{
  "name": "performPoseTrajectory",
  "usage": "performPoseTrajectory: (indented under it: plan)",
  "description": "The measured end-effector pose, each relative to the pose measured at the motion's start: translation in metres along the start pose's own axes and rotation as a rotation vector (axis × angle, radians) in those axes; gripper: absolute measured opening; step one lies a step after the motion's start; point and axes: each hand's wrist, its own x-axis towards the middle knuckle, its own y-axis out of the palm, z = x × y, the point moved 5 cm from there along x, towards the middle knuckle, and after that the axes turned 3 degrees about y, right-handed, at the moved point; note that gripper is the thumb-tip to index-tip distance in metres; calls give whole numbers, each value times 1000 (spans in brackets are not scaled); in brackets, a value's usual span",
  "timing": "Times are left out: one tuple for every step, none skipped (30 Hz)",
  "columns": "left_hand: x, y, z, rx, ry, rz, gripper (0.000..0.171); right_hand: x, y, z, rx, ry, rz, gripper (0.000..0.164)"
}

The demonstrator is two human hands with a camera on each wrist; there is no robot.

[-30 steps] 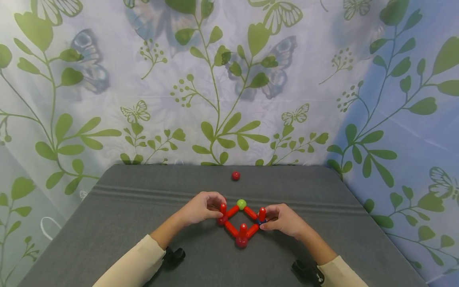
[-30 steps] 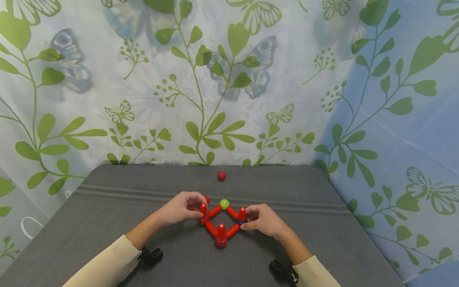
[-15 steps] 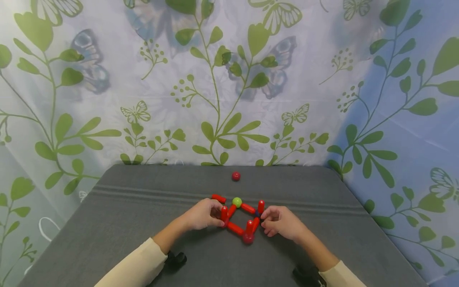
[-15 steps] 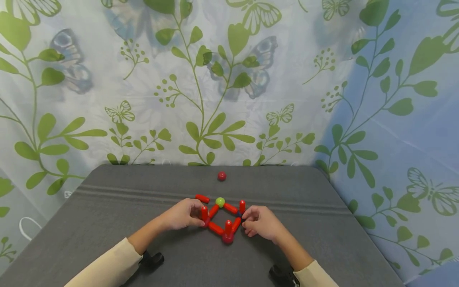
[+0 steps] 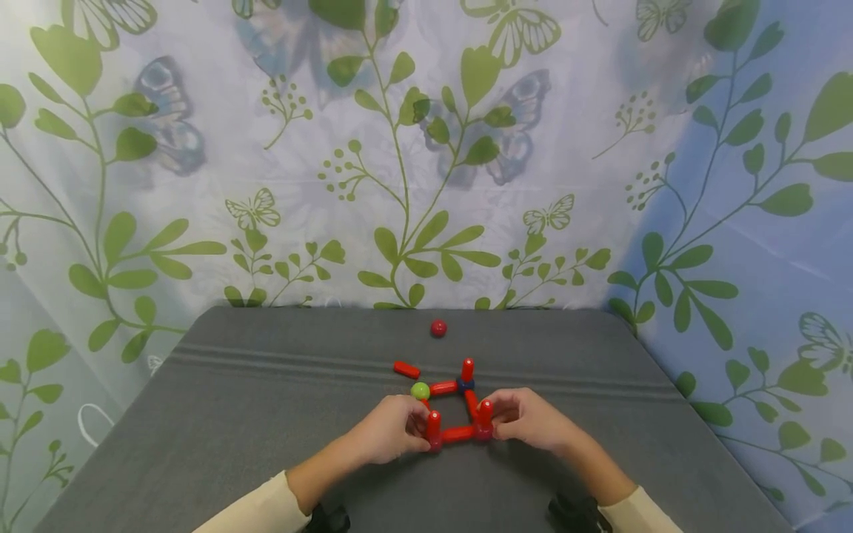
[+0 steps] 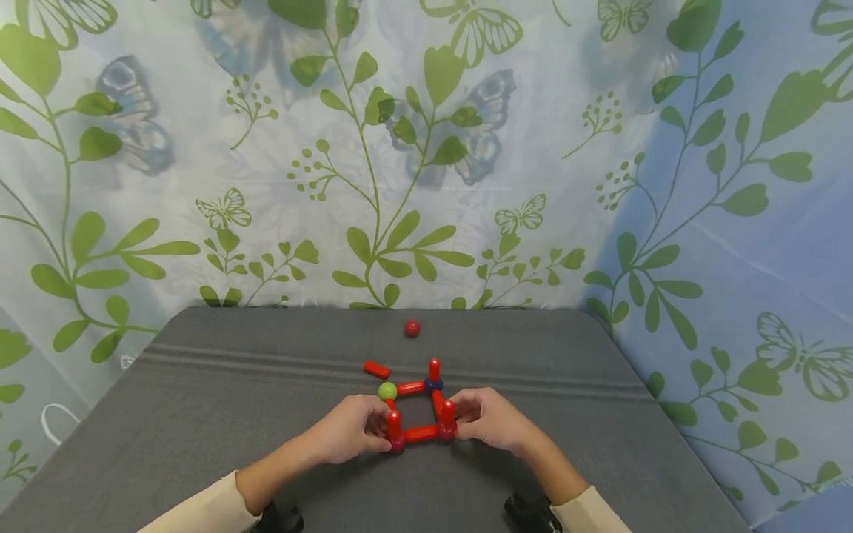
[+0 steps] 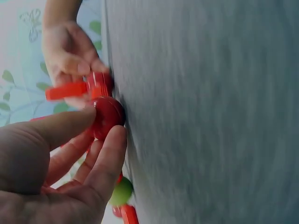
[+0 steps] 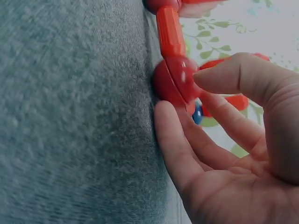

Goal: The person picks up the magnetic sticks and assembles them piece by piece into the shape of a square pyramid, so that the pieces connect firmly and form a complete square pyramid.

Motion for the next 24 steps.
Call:
performPoseTrajectory:
  plan:
    - [-1, 3, -3, -4, 0, 2, 19, 1, -1, 0, -19, -3, -8, 31]
    - [-2, 5, -5, -4, -3, 4, 19, 2, -1, -1, -38, -7, -21, 29]
    - [-3, 8, -8, -4, 3, 4, 18, 3, -2, -2, -57, -9, -35, 28]
    - [-3, 10, -10, -2, 9, 5, 17, 5, -3, -2, -78, -11, -54, 28]
    - [-3, 12, -12, 7, 17, 6, 17, 6, -4, -3, -96, -9, -75, 27]
    - [-2, 14, -14, 15, 26, 7, 17, 7, -5, -4, -112, -8, -96, 27]
    - [-2, 16, -15, 18, 29, 10, 16, 8, -6, -5, -123, -8, -114, 27]
    - [-1, 18, -16, 24, 37, 11, 16, 9, -7, -6, -132, -8, -131, 27]
    - [-1, 19, -18, 28, 45, 13, 17, 10, -8, -7, -136, -7, -143, 26]
    - [-1, 19, -18, 31, 50, 16, 17, 11, -9, -8, -138, -5, -151, 26]
    - [0, 20, -19, 31, 56, 21, 17, 11, -10, -9, -139, -3, -157, 26]
    - [0, 19, -19, 28, 57, 27, 18, 11, -10, -10, -142, -5, -159, 26]
    - [0, 18, -18, 28, 59, 31, 18, 12, -11, -10, -141, -5, -159, 26]
    - [1, 17, -18, 31, 59, 34, 18, 12, -11, -11, -142, -6, -160, 26]
    - [1, 15, -17, 31, 60, 35, 17, 12, -12, -11, -140, -9, -159, 26]
    - [2, 12, -16, 34, 61, 35, 17, 12, -12, -10, -139, -10, -158, 26]
    - [3, 9, -15, 36, 62, 32, 16, 12, -12, -10, -138, -12, -159, 26]
    - [4, 6, -14, 37, 63, 27, 16, 12, -12, -10, -134, -13, -159, 26]
    - [5, 2, -12, 36, 68, 21, 15, 12, -13, -10, -131, -12, -159, 26]
    - [6, -2, -11, 31, 72, 15, 14, 12, -13, -9, -129, -11, -159, 26]
    - [7, -6, -9, 33, 82, 6, 14, 12, -13, -9, -126, -12, -158, 26]
    - [9, -11, -6, 34, 91, -4, 14, 12, -13, -8, -126, -12, -158, 27]
    - [10, -16, -4, 36, 101, -15, 14, 12, -13, -8, -124, -12, -158, 27]
    - [12, -20, -1, 40, 106, -28, 14, 11, -13, -7, -121, -13, -158, 27]
